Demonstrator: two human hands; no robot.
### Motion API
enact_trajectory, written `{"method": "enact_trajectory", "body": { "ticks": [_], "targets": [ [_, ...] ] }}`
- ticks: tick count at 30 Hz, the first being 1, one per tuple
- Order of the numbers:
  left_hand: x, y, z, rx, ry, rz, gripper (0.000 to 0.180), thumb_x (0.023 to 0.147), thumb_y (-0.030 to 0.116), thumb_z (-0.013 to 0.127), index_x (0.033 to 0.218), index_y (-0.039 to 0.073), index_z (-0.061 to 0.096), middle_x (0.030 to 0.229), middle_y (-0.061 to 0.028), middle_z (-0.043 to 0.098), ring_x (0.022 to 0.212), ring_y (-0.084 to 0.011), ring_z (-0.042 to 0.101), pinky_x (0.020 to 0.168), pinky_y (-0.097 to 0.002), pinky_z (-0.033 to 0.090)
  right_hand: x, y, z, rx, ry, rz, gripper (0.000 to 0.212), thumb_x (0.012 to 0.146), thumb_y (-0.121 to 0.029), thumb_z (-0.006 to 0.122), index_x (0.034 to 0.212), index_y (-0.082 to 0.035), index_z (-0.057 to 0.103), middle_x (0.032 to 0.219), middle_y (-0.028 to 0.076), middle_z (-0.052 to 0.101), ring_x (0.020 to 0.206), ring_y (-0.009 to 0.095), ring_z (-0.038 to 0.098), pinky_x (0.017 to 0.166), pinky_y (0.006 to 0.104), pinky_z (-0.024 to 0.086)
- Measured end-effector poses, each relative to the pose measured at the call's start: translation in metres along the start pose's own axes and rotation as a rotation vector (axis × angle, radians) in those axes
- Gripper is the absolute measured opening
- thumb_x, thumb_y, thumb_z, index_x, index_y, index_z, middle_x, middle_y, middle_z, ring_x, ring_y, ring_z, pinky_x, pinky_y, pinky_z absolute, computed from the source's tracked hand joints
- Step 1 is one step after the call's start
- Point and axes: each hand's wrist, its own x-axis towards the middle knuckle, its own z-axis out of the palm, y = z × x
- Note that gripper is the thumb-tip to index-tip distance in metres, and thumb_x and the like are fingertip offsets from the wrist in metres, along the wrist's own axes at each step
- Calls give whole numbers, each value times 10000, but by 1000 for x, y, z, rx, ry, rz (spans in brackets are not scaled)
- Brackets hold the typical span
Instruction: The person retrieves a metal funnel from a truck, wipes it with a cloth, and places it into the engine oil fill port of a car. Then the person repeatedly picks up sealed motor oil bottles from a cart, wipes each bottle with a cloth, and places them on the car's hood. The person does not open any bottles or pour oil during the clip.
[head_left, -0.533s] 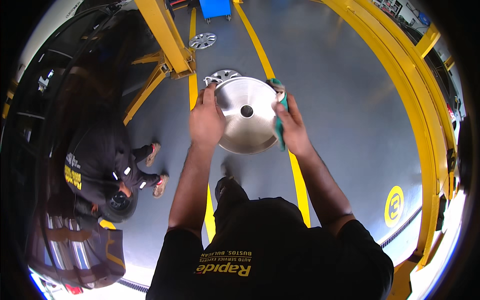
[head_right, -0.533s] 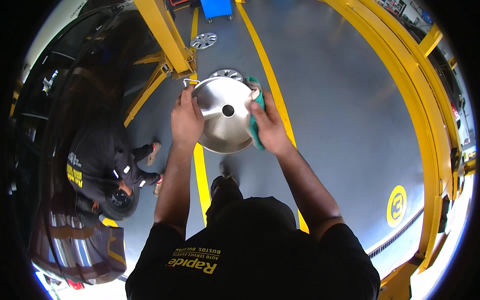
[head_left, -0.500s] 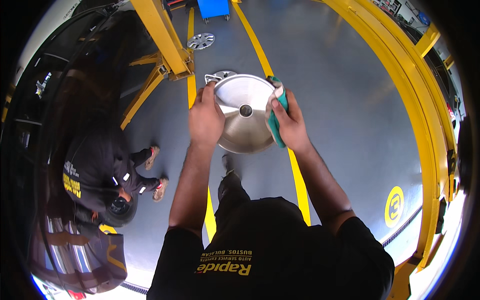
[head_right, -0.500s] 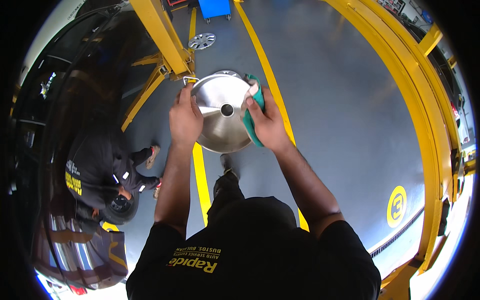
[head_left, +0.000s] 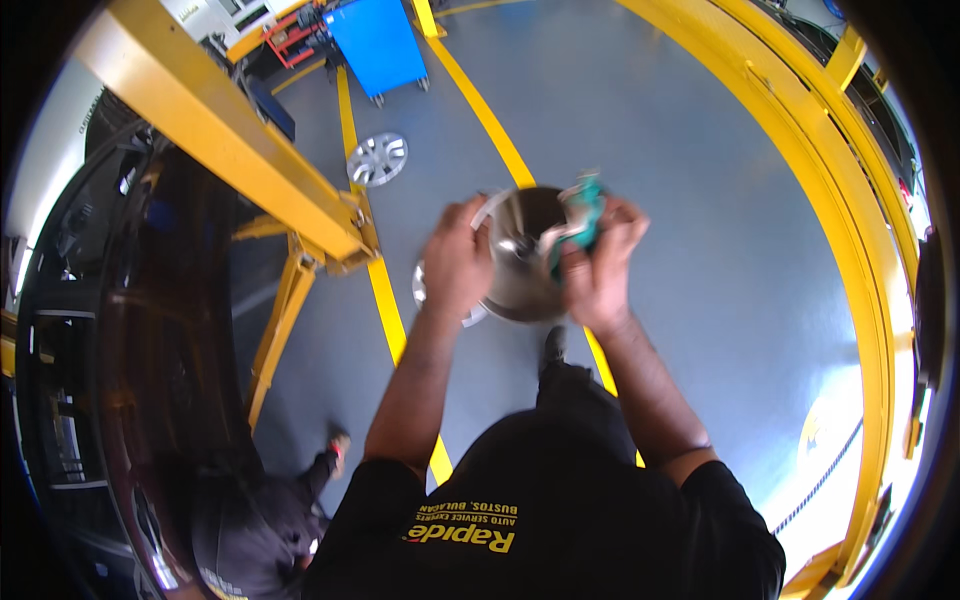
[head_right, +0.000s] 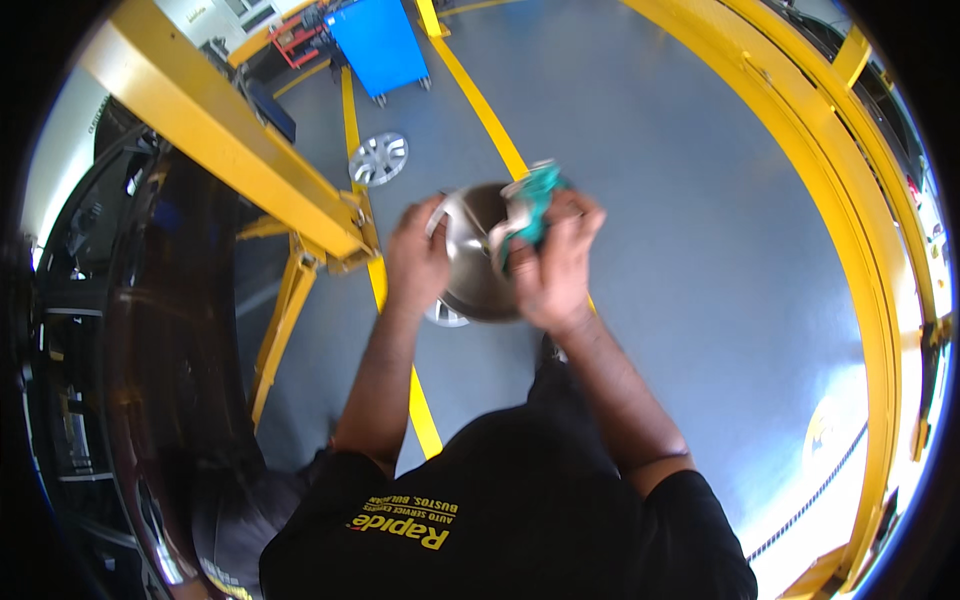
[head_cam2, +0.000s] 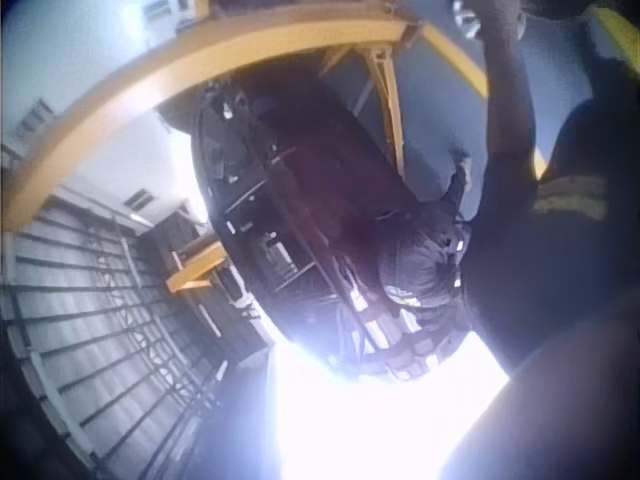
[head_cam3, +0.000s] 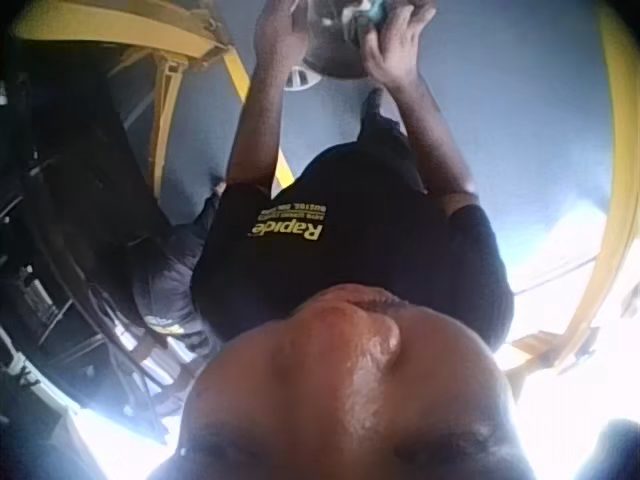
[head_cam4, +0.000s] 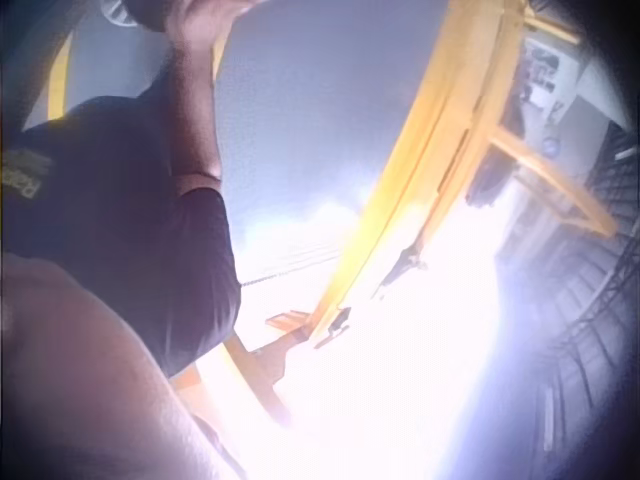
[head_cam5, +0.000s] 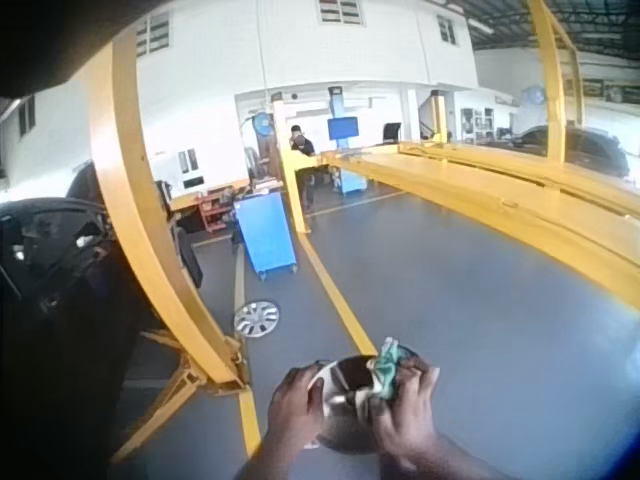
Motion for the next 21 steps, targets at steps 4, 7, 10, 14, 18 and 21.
{"method": "enact_trajectory", "body": {
  "ticks": [4, 7, 10, 14, 18, 21],
  "targets": [
    [121, -61, 89, -195, -34, -80, 274, 947, 38, 579, 1215, 13, 630, 1124, -226, 671, 1050, -434, 656, 893, -491, 525, 62, 102, 130, 190, -241, 133, 444, 892, -58, 637, 1293, 32, 470, 1234, 293, 514, 1170, 484, 512, 1021, 529, 432],
    [219, -141, 130, -239, 74, -265, 240, 988, 77, 591, 1195, -33, 642, 1126, -246, 684, 1022, -420, 677, 887, -479, 533, 144, 173, 188, 329, -645, 216, 383, 922, -70, 618, 1277, 11, 500, 1185, 252, 600, 1162, 435, 551, 1011, 513, 448],
    [315, -193, 123, -103, 77, -108, 223, 999, 95, 597, 1197, 9, 655, 1060, -210, 682, 966, -405, 679, 832, -462, 546, 220, 220, 239, 127, -944, -129, 319, 885, -123, 636, 1196, -48, 624, 1144, 164, 656, 1121, 351, 608, 971, 528, 473],
    [424, -263, 106, 132, 141, -52, 216, 1000, 105, 598, 1200, 64, 669, 998, -165, 672, 923, -384, 676, 774, -467, 551, 326, 296, 332, -298, -1110, -441, 305, 831, -207, 660, 1125, -134, 698, 1107, 87, 664, 1124, 264, 616, 994, 445, 455],
    [527, -386, 121, 195, 239, -90, 230, 982, 109, 612, 1203, 80, 672, 1009, -147, 679, 899, -378, 686, 731, -474, 557, 431, 364, 484, -483, -791, -636, 305, 822, -228, 659, 1116, -163, 704, 1150, 71, 643, 1175, 245, 589, 1002, 410, 439],
    [611, -491, 120, 220, 294, -102, 241, 963, 98, 631, 1199, 87, 678, 1019, -142, 686, 858, -365, 699, 715, -463, 567, 494, 393, 617, -339, -612, -714, 210, 814, -189, 646, 1013, -167, 709, 1100, 52, 640, 1121, 226, 599, 957, 414, 447]
  ]
}}
